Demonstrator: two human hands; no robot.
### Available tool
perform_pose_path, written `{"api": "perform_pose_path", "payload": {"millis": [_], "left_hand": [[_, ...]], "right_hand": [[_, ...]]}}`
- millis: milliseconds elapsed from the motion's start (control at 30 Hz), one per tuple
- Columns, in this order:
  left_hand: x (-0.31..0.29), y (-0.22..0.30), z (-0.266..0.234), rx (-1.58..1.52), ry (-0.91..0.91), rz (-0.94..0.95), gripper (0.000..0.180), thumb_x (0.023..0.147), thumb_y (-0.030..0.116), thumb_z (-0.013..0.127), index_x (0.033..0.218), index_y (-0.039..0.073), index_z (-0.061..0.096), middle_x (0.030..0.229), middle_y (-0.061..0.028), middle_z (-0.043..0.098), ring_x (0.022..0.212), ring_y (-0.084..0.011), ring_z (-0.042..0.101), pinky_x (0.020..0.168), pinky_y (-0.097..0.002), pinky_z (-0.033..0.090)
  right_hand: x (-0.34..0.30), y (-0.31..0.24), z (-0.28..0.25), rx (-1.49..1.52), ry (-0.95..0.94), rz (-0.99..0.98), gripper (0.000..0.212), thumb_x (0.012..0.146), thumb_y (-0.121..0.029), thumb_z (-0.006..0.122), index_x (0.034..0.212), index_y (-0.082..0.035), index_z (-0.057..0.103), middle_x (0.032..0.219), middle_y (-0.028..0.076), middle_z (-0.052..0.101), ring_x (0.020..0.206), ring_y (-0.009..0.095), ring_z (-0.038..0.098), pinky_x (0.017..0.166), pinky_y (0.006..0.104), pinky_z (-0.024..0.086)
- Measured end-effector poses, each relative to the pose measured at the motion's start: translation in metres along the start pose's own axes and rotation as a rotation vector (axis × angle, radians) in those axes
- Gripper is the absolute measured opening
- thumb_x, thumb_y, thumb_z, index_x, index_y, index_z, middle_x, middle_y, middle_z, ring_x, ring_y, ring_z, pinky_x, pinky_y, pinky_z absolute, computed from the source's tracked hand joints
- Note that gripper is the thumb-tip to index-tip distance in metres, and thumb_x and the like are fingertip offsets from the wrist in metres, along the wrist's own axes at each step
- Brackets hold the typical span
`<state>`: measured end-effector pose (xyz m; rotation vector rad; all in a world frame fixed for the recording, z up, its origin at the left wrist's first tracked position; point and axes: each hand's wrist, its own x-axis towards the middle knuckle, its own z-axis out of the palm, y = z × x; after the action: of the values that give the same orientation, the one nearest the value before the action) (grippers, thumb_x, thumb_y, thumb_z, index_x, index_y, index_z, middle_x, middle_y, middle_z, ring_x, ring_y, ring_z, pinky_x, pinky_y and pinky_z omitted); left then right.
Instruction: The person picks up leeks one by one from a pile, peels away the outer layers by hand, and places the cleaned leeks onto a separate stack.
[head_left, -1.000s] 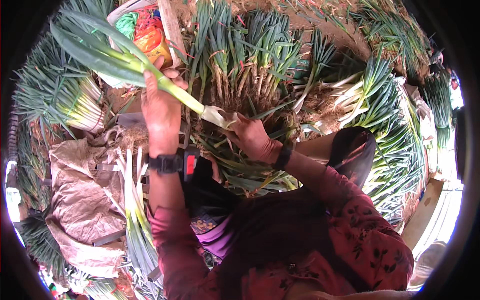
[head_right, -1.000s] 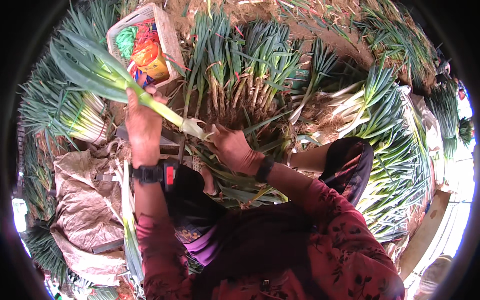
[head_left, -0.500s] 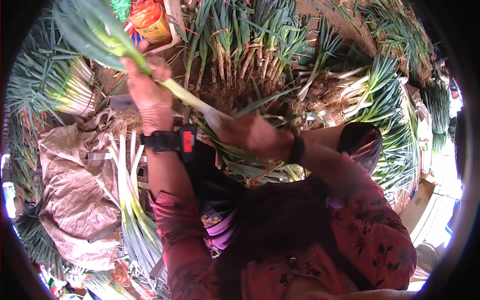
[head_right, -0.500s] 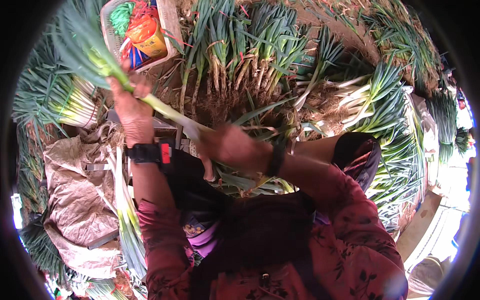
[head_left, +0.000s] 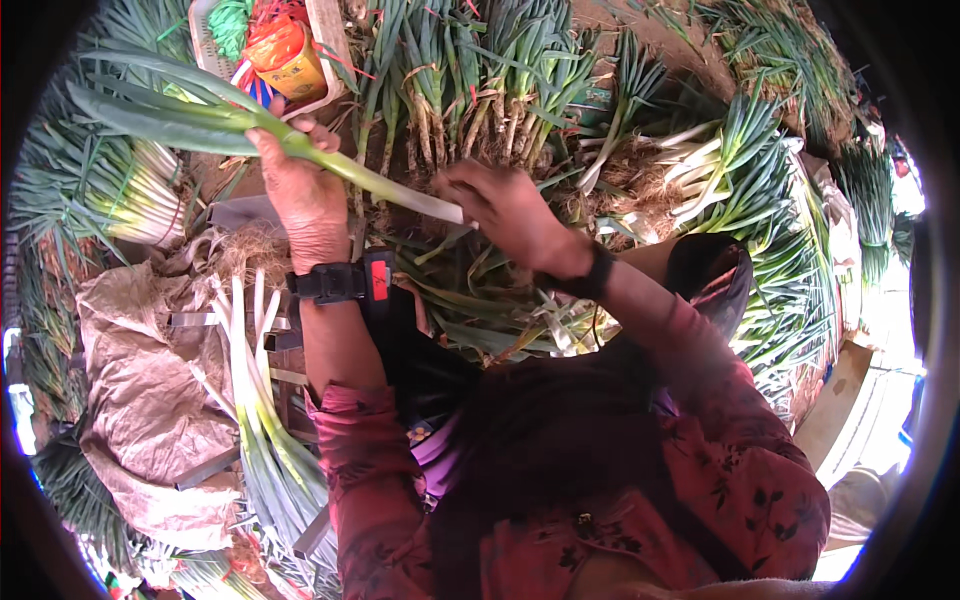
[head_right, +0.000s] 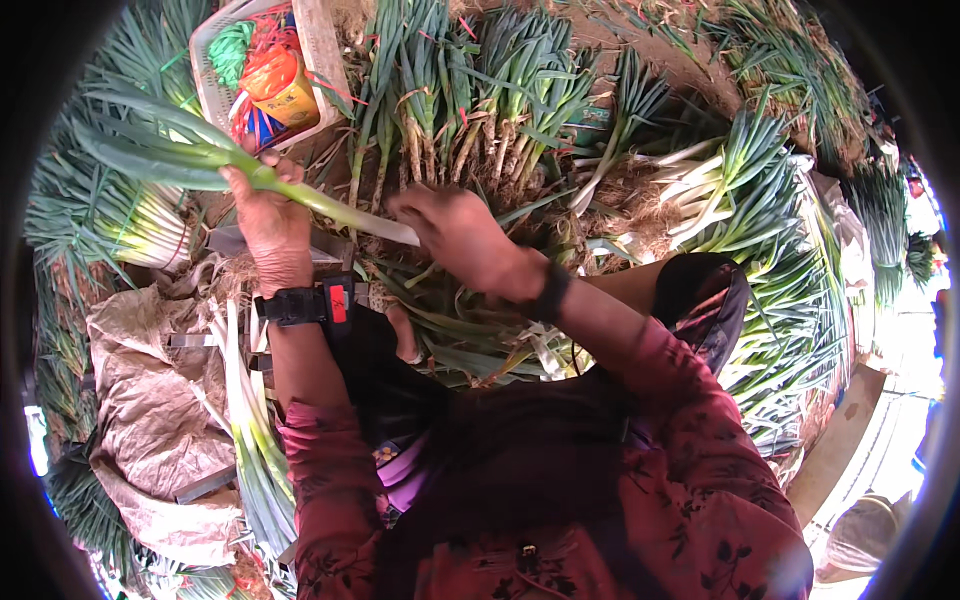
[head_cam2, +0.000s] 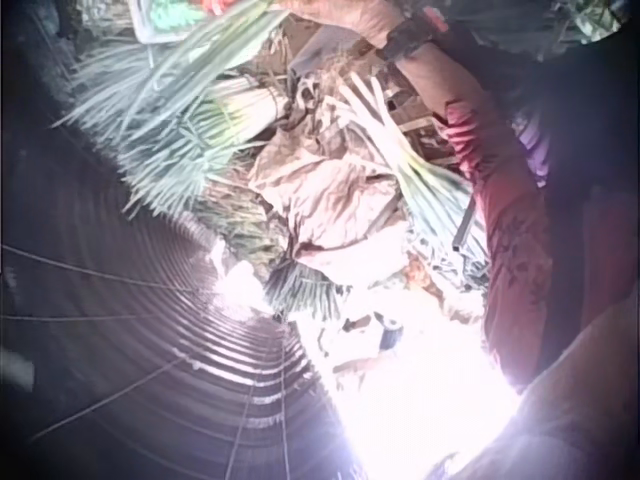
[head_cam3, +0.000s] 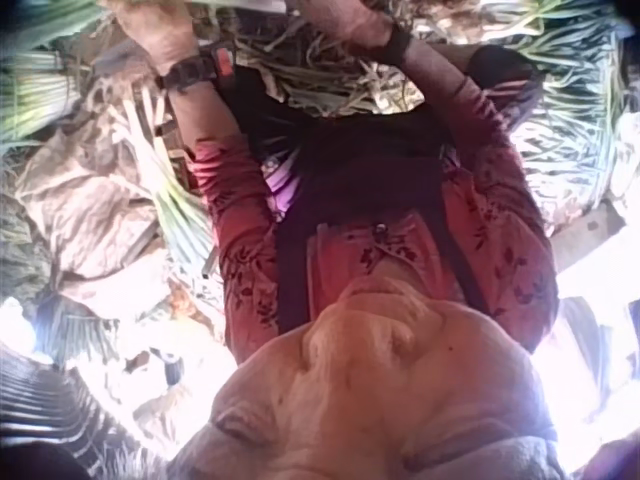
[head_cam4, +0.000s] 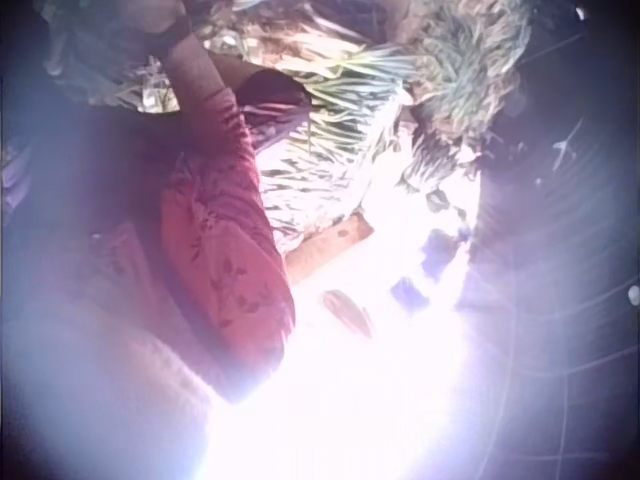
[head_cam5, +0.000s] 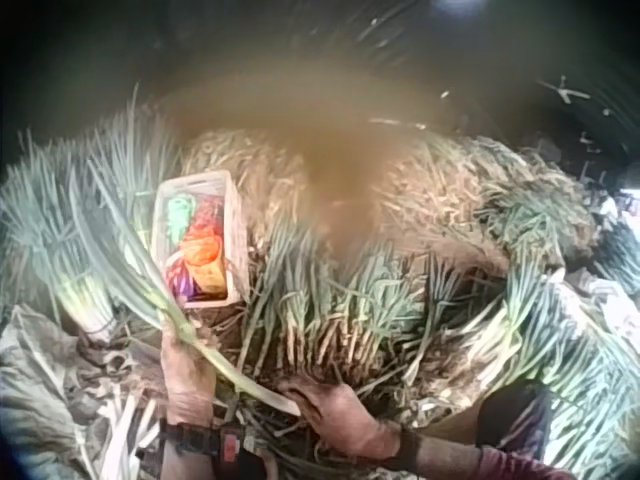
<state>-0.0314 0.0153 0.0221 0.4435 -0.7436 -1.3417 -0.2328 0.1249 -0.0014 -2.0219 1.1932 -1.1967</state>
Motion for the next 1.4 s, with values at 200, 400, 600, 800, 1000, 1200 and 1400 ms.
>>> {"api": "perform_pose_path", "payload": {"millis": [200, 400, 600, 800, 1000, 1200, 1400], "left_hand": [[-0.009, -0.022, 0.023, -0.077, 0.104, -0.104, 0.045, 0.093, 0.044, 0.048, 0.118, 0.007, 0.048, 0.104, -0.0082, 0.058, 0.081, -0.0186, 0.053, 0.075, -0.0311, 0.042], [-0.010, -0.017, 0.031, -0.237, -0.190, -0.280, 0.031, 0.094, 0.027, 0.054, 0.111, 0.002, 0.054, 0.090, -0.0071, 0.060, 0.072, -0.0159, 0.052, 0.066, -0.0273, 0.044], [-0.001, -0.028, 0.028, -0.216, -0.254, -0.290, 0.030, 0.094, 0.024, 0.053, 0.114, 0.002, 0.052, 0.074, -0.0031, 0.052, 0.059, -0.0091, 0.044, 0.050, -0.0218, 0.034], [-0.005, -0.037, 0.029, -0.074, -0.107, -0.219, 0.029, 0.093, 0.023, 0.054, 0.113, 0.002, 0.052, 0.073, -0.0020, 0.050, 0.053, -0.0092, 0.041, 0.045, -0.0221, 0.031], [0.015, -0.008, -0.011, -0.042, 0.063, -0.058, 0.031, 0.088, 0.025, 0.062, 0.108, 0.003, 0.055, 0.067, 0.0020, 0.047, 0.051, -0.0080, 0.039, 0.046, -0.0210, 0.033], [0.025, 0.020, -0.025, -0.034, 0.060, 0.037, 0.028, 0.092, 0.024, 0.055, 0.110, 0.003, 0.050, 0.069, 0.0011, 0.042, 0.056, -0.0104, 0.036, 0.051, -0.0232, 0.033], [0.008, -0.001, -0.013, 0.066, 0.160, 0.057, 0.026, 0.093, 0.024, 0.054, 0.110, 0.005, 0.051, 0.071, 0.0009, 0.044, 0.056, -0.0096, 0.036, 0.051, -0.0234, 0.032]], "right_hand": [[0.016, -0.007, 0.018, -0.501, 0.036, 0.067, 0.035, 0.084, -0.023, 0.061, 0.112, -0.008, 0.048, 0.092, 0.014, 0.056, 0.080, 0.033, 0.061, 0.061, 0.0390, 0.050], [0.019, 0.012, -0.003, 0.481, -0.207, 0.235, 0.020, 0.084, -0.013, 0.067, 0.099, -0.002, 0.060, 0.090, 0.001, 0.057, 0.077, 0.006, 0.054, 0.067, 0.0239, 0.046], [0.020, 0.001, 0.019, 0.075, 0.109, 0.056, 0.031, 0.077, -0.012, 0.073, 0.102, -0.003, 0.057, 0.091, 0.008, 0.061, 0.083, 0.018, 0.062, 0.072, 0.0280, 0.049], [0.013, -0.002, 0.008, -0.314, 0.192, -0.156, 0.009, 0.081, -0.010, 0.066, 0.083, -0.007, 0.058, 0.084, 0.009, 0.060, 0.082, 0.025, 0.062, 0.073, 0.0337, 0.049], [-0.030, -0.018, -0.016, 0.856, 0.169, 0.557, 0.008, 0.091, -0.013, 0.056, 0.092, -0.005, 0.053, 0.083, 0.008, 0.061, 0.070, 0.021, 0.063, 0.066, 0.0320, 0.050], [-0.186, 0.085, -0.023, -0.285, -0.566, 0.249, 0.019, 0.089, -0.017, 0.054, 0.101, -0.002, 0.057, 0.090, 0.019, 0.062, 0.078, 0.032, 0.063, 0.066, 0.0377, 0.049], [-0.069, 0.016, -0.017, -0.056, -0.138, 0.102, 0.015, 0.083, -0.011, 0.060, 0.094, -0.002, 0.056, 0.090, 0.014, 0.059, 0.083, 0.031, 0.059, 0.069, 0.0407, 0.048]]}}
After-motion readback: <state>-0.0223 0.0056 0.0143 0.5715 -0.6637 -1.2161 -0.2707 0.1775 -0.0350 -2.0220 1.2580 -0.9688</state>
